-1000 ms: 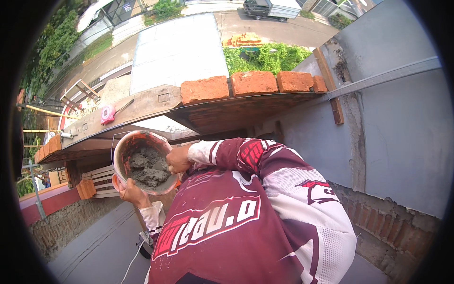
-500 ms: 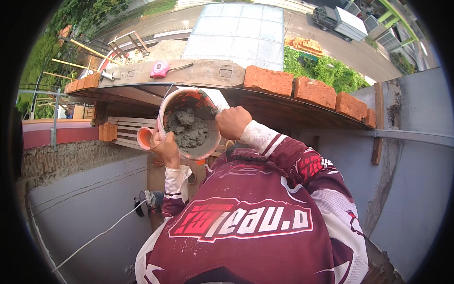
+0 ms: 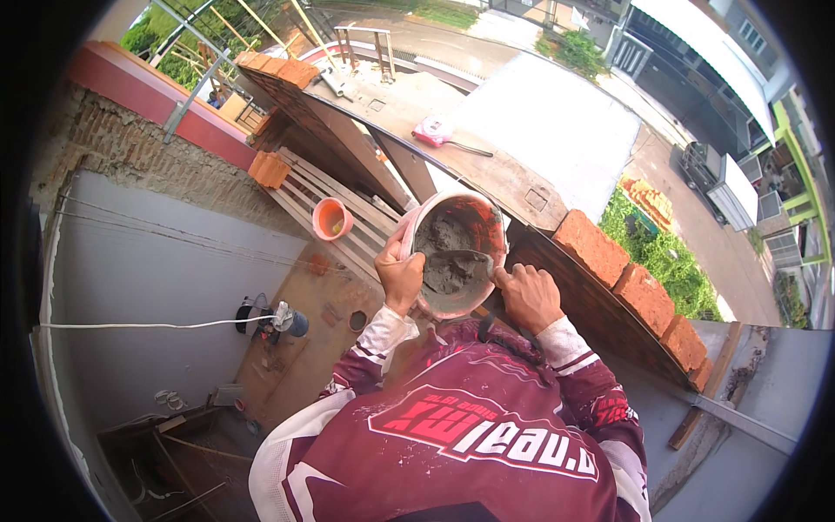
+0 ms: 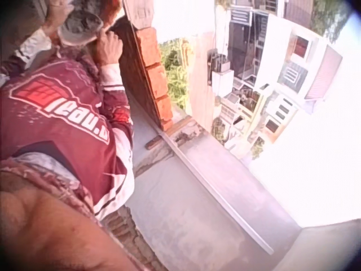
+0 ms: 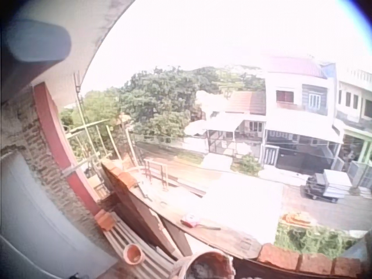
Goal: The person scoops mortar from a bucket with a trowel and spreads it along a brick wall. They place red bricks onto the mortar bed, tap them into alignment, and continue adding mortar between bricks. The person repeats this process to extend the wall.
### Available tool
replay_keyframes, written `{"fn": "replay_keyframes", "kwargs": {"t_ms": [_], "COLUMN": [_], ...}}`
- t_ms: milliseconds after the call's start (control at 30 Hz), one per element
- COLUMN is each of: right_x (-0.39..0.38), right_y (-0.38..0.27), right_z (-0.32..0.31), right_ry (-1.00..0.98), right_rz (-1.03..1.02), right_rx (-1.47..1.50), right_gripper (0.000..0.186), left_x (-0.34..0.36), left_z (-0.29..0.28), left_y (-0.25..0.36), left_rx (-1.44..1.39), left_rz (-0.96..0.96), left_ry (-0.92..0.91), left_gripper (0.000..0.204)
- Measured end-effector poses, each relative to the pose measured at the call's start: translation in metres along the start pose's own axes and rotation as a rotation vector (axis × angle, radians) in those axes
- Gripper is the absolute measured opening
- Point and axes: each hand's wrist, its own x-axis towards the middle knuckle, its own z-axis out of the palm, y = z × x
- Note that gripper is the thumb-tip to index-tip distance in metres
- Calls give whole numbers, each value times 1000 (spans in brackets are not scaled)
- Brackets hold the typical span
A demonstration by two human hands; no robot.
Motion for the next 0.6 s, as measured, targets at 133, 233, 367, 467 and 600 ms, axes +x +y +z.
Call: {"fn": "replay_keyframes", "kwargs": {"t_ms": [133,233,367,467,600], "right_x": [15,26,13,4,9], "right_y": [-5,3,-11,-18,-1], "right_z": [-41,-2,23,19,0], "right_ry": [-296,-415,-577,-56,47], "right_rz": [244,203,283,-17,-123], "right_rx": [135,570,1188,645,-28], "right_gripper": [26,34,28,25,22], "left_x": [-2,-2,5,5,10], "left_z": [10,12,-4,-12,-10], "left_y": [17,7,7,-2,2], "left_rx": [35,8,-39,-94,-62], "left_rz": [123,165,53,75,76], "left_ry": [21,44,41,87,121], "left_gripper": [5,9,6,5,7]}}
